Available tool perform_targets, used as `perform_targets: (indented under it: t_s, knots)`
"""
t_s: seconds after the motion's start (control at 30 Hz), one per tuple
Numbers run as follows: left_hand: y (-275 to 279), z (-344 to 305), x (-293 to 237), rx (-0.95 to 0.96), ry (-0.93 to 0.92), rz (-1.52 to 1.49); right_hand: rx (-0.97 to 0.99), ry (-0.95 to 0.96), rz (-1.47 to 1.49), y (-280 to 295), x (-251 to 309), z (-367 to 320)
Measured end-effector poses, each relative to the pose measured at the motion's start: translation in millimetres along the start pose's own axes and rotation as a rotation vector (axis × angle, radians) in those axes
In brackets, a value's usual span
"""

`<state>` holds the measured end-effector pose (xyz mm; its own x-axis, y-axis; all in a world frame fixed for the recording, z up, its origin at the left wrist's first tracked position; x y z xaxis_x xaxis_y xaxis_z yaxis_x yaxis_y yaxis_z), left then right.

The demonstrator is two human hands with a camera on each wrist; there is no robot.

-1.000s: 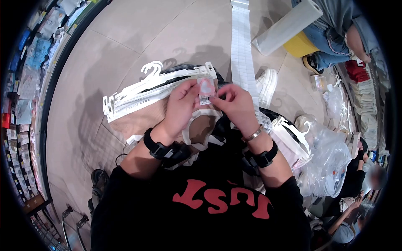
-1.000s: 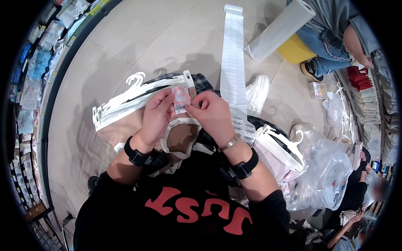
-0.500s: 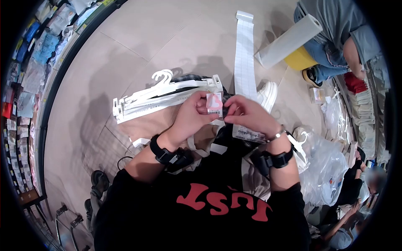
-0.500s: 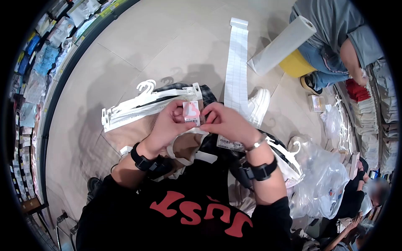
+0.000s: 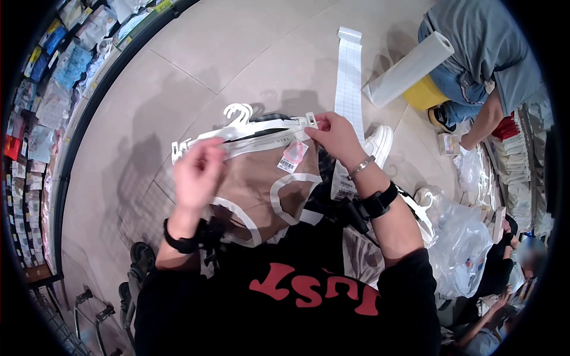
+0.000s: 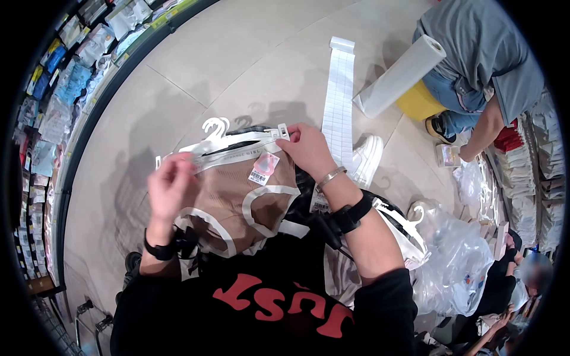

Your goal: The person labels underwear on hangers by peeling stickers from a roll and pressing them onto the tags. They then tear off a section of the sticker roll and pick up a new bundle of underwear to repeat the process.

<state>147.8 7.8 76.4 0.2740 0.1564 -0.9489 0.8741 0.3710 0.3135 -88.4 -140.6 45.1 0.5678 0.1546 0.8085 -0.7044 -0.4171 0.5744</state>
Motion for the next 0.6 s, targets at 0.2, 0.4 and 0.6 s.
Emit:
perform_targets:
  t_s: [0.2, 0.4, 0.6]
  knots:
    - [52.3, 24.8, 41.0, -0.330, -0.168, 0.575, -0.029, 0.068, 0.493, 0.7, 5.3, -8.9]
    - [44.0, 27.2, 57.1, 0.026, 0.087, 0.412, -0.024, 0.089, 0.396, 1.5, -5.3, -3.7]
    - [36.8, 23.5, 47.7, -0.221, -0.394, 0.806, -0.046, -0.003, 0.645, 4.2, 1.3, -9.5]
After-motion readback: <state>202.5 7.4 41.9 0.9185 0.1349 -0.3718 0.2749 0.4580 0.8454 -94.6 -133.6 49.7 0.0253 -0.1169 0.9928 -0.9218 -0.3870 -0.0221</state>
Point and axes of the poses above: each hand's wrist, its own z-axis towards the middle knuckle, its own y-axis out of the back of the hand, x = y × z, the point moved 3 cm from there along z, towards the middle knuckle, and after that the axes turned 5 degrees about y, right-handed, at the moved point
